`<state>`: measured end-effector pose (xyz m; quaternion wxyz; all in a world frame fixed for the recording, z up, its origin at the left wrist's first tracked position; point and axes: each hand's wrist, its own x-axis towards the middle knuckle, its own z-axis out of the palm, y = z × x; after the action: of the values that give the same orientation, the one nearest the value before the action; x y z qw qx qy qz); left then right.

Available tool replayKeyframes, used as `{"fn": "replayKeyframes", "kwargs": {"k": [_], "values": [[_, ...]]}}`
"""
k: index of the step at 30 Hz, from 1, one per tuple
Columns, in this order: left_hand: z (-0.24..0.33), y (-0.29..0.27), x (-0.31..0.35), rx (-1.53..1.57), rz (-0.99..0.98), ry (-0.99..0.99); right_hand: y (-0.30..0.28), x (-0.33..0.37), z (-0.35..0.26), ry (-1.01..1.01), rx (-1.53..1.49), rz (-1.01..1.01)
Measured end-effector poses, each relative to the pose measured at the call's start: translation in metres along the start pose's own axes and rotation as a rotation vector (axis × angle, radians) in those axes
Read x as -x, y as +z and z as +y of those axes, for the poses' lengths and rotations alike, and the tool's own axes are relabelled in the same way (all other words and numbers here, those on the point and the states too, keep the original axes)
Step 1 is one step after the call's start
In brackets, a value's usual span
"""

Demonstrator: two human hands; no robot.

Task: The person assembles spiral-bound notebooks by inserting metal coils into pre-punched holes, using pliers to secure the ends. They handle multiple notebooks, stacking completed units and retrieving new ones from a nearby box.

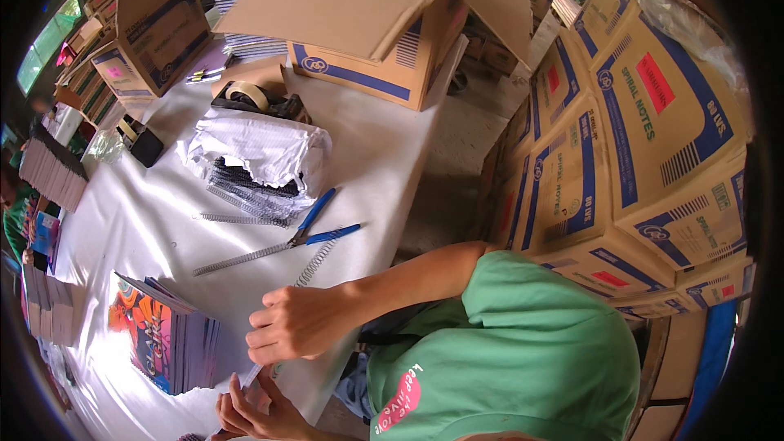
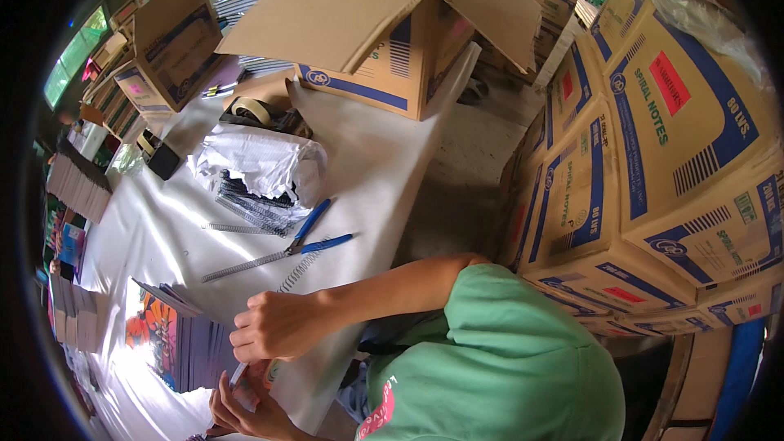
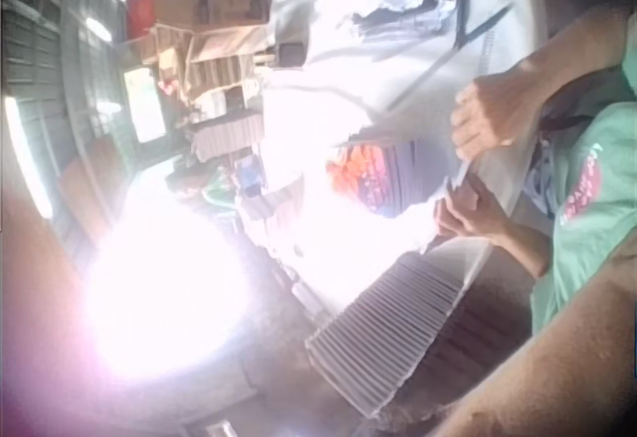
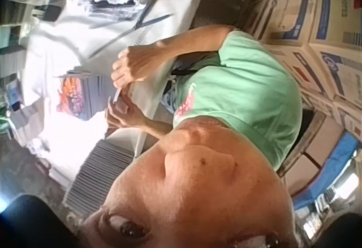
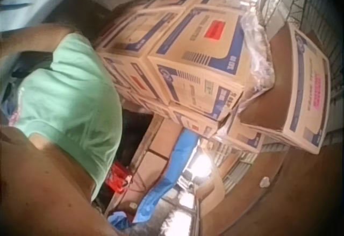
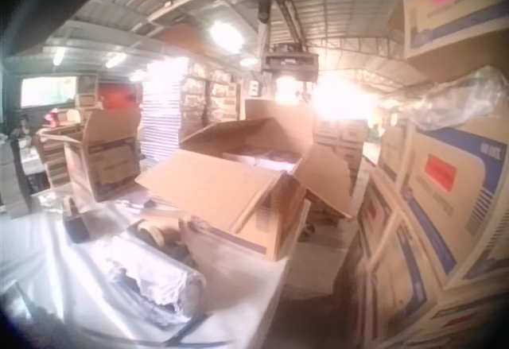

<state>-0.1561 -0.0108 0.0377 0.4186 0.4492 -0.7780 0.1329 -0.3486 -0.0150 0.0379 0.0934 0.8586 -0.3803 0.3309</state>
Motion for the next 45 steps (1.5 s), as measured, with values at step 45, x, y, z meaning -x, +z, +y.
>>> {"fn": "replayKeyframes", "kwargs": {"k": [45], "values": [[-0.007,0.026,0.002,0.069,0.128,-0.246,-0.018,-0.014,0.011,0.272,-0.490,-0.082]]}}
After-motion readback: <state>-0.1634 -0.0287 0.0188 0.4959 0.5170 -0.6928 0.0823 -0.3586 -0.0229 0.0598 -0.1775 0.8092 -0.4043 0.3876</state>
